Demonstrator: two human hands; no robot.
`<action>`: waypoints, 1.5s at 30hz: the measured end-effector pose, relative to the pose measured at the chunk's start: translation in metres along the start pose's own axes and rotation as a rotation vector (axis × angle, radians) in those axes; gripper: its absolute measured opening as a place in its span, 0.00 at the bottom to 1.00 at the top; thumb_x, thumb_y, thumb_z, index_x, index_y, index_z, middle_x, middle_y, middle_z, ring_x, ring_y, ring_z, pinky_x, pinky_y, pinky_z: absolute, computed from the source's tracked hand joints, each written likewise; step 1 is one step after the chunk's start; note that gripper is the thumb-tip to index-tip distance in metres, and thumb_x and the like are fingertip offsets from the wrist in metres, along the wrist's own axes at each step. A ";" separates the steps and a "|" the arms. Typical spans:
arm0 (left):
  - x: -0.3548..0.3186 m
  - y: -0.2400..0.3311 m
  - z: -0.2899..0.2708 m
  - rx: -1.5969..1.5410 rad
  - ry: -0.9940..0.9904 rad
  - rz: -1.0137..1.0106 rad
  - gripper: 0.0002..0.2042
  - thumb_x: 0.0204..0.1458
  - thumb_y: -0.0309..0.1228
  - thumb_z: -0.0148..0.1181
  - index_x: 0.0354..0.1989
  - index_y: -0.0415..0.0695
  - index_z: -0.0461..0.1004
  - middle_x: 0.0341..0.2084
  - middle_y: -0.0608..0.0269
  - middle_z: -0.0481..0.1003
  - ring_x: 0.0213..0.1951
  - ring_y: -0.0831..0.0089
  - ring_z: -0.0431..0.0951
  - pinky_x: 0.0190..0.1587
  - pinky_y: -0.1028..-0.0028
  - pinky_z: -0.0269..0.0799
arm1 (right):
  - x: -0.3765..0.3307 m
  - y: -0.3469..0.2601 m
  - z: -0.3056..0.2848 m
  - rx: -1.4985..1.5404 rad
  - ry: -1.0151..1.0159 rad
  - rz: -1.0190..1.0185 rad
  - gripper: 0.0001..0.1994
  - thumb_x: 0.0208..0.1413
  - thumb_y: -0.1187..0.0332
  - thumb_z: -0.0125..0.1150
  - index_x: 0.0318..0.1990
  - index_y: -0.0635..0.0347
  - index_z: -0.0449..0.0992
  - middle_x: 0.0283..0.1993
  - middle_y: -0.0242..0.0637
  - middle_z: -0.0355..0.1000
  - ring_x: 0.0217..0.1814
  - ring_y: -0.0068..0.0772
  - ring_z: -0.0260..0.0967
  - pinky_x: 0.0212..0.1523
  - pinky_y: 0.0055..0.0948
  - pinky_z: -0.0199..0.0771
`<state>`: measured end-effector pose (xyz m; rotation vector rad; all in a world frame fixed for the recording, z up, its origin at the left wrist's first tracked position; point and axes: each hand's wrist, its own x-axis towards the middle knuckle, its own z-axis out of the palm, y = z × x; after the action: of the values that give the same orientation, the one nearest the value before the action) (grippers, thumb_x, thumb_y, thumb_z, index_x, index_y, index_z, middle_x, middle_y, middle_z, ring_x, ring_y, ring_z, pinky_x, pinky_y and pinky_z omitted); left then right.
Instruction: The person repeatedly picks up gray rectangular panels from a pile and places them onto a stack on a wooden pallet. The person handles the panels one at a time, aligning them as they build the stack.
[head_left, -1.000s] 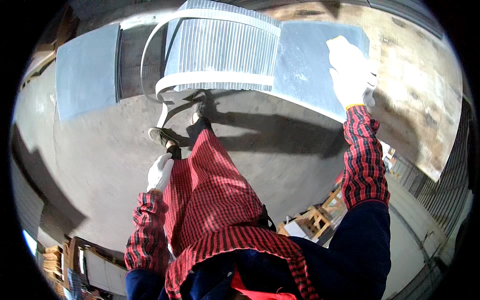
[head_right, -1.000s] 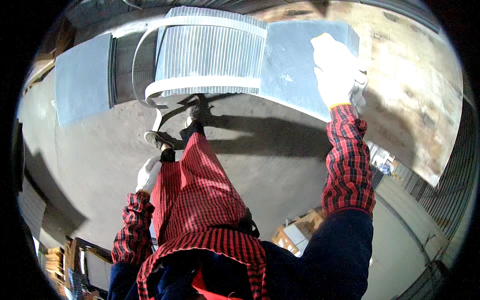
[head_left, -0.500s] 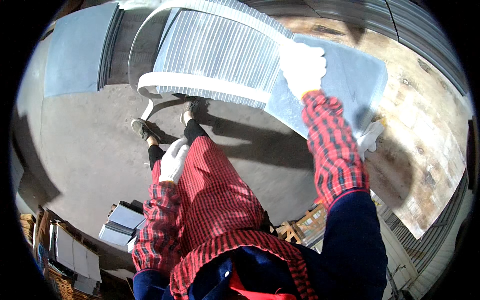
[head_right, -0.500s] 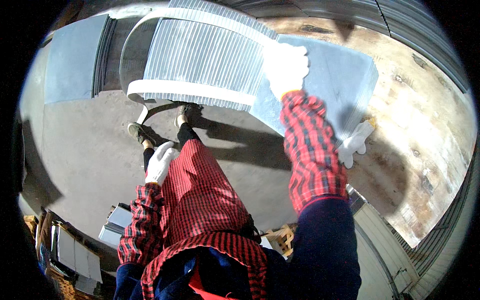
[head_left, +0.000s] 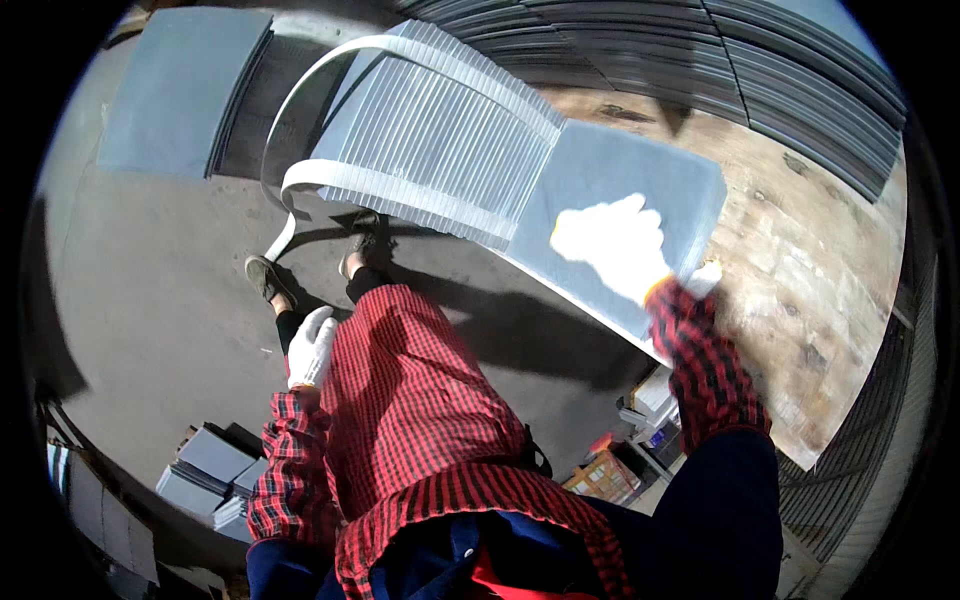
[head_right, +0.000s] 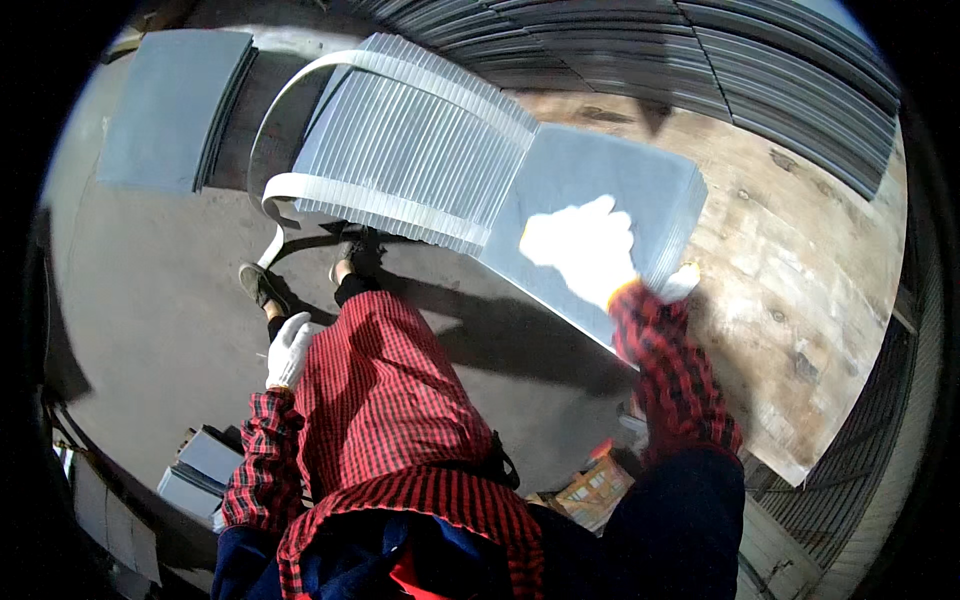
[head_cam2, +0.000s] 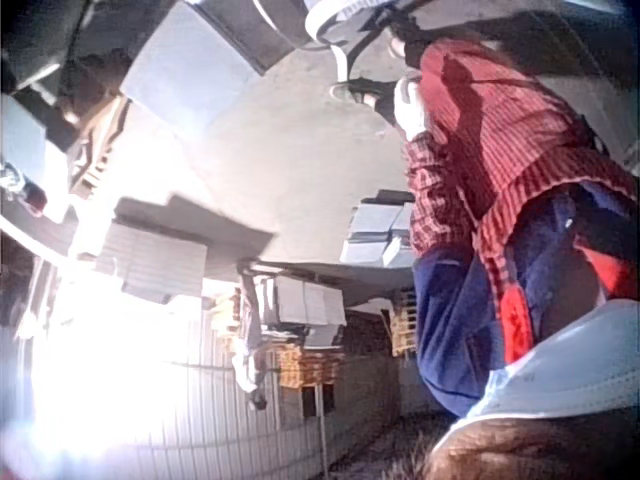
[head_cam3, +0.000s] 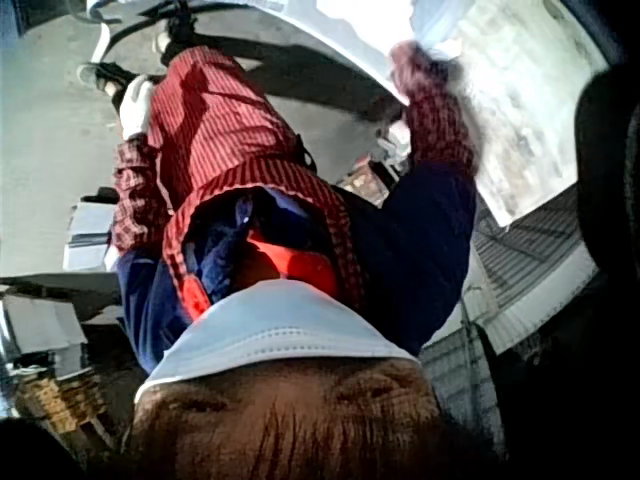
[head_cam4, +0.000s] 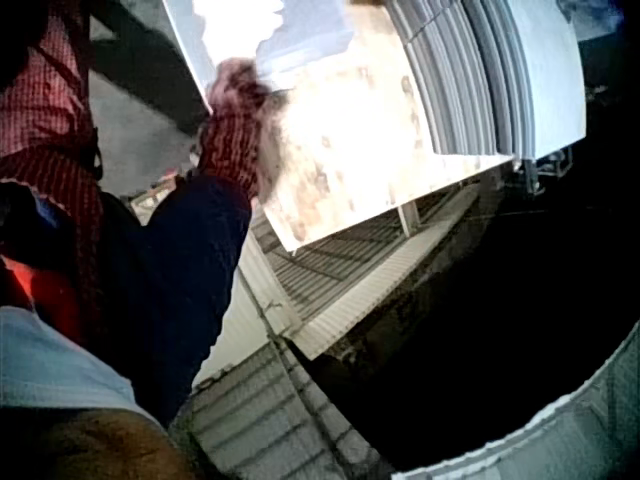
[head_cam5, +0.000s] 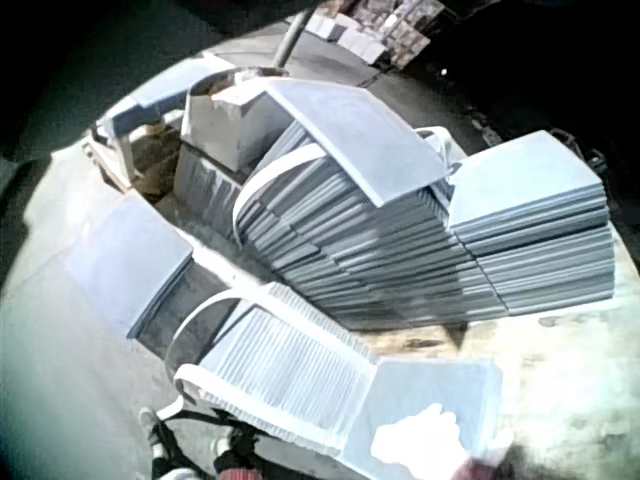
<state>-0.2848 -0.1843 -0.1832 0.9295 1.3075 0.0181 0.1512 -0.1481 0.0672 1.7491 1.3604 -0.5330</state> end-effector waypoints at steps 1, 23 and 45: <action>0.005 -0.016 -0.002 -0.028 -0.003 0.001 0.19 0.62 0.35 0.56 0.57 0.38 0.73 0.51 0.56 0.78 0.53 0.69 0.76 0.58 0.72 0.68 | 0.021 0.010 -0.005 0.040 0.004 0.082 0.10 0.53 0.58 0.58 0.40 0.45 0.79 0.41 0.50 0.72 0.46 0.56 0.65 0.45 0.49 0.69; 0.010 0.034 0.055 -0.379 -0.145 0.092 0.17 0.62 0.28 0.55 0.59 0.38 0.71 0.47 0.63 0.75 0.44 0.77 0.73 0.51 0.76 0.69 | 0.033 -0.070 0.085 0.062 -0.024 -0.075 0.14 0.50 0.67 0.59 0.36 0.72 0.79 0.45 0.63 0.64 0.44 0.56 0.63 0.41 0.53 0.71; -0.010 0.057 0.037 -0.172 -0.156 0.072 0.17 0.63 0.33 0.56 0.57 0.38 0.73 0.44 0.63 0.76 0.41 0.77 0.75 0.47 0.75 0.72 | -0.087 0.084 0.070 0.148 0.680 0.608 0.12 0.58 0.63 0.56 0.47 0.56 0.76 0.45 0.41 0.74 0.47 0.45 0.72 0.48 0.37 0.72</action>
<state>-0.2306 -0.1731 -0.1432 0.8138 1.1091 0.1107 0.2129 -0.2606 0.1223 2.4561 1.1208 0.3407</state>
